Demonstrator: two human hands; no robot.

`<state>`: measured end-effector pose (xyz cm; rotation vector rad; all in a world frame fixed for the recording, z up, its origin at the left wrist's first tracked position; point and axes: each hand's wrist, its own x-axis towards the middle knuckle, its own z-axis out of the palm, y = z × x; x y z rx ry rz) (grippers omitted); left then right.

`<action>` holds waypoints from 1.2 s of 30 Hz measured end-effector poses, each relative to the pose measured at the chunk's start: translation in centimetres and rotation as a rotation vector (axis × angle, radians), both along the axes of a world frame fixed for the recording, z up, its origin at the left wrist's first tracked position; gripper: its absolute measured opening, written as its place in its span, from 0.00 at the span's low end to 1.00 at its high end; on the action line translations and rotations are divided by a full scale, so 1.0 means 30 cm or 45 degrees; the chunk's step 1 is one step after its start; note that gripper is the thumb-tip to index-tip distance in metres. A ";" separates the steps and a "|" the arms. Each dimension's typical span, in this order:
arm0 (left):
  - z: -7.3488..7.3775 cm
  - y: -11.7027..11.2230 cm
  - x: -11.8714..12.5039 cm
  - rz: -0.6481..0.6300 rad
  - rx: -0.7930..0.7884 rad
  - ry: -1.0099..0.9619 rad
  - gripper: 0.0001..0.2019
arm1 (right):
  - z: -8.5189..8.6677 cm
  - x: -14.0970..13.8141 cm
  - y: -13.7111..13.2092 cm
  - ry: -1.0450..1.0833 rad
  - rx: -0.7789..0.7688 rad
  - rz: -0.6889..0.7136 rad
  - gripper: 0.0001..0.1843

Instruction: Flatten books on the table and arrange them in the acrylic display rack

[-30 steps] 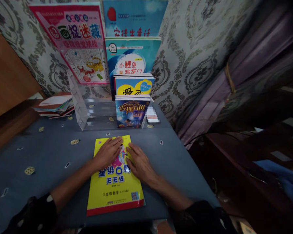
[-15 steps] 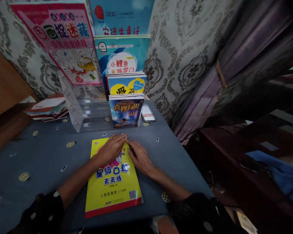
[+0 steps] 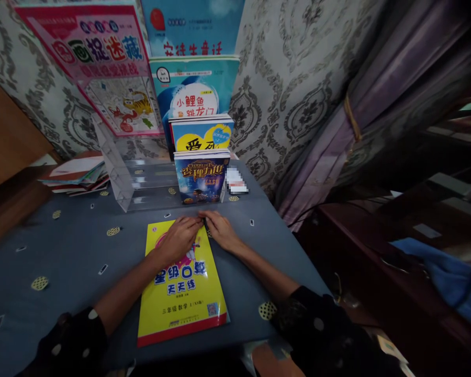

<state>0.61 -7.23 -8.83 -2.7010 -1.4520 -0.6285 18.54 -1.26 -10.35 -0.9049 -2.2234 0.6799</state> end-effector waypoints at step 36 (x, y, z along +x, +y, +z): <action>0.034 -0.468 0.118 -0.519 -0.266 0.264 0.26 | 0.006 -0.014 -0.007 -0.114 0.035 -0.023 0.18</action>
